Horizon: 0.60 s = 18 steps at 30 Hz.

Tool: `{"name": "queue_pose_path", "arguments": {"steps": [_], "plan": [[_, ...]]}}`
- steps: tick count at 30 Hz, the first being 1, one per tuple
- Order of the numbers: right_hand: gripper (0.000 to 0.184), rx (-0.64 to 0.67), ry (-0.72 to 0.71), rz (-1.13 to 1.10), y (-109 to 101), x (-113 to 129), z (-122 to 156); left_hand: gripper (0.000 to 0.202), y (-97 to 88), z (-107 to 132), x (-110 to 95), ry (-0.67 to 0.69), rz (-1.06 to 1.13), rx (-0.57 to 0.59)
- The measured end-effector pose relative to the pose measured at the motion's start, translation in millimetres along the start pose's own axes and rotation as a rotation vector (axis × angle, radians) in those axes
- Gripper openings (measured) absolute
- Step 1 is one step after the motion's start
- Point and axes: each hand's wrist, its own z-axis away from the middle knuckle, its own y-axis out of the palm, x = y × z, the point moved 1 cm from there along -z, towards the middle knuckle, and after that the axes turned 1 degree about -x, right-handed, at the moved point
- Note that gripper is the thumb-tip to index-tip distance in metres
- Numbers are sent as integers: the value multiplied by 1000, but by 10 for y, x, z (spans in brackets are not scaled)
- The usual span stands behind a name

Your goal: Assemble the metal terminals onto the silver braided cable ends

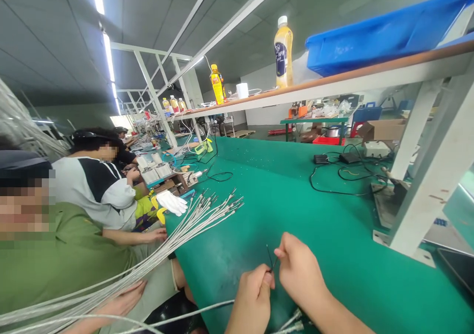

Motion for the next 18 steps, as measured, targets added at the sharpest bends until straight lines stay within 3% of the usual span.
{"name": "queue_pose_path", "arguments": {"steps": [3,7,12,18], "plan": [[32,81,275,-131,-1,-42,-53,39,-9,1,-15,-16,1,-8],[35,169,392,-221,4,-67,-60,41,-17,-12,5,-7,32,11],[32,133,266,-156,8,-24,-33,40,-19,-17,3,-2,65,-7],[26,110,-52,171,-95,50,-154,39,-11,-11,-14,-18,73,-35]]}}
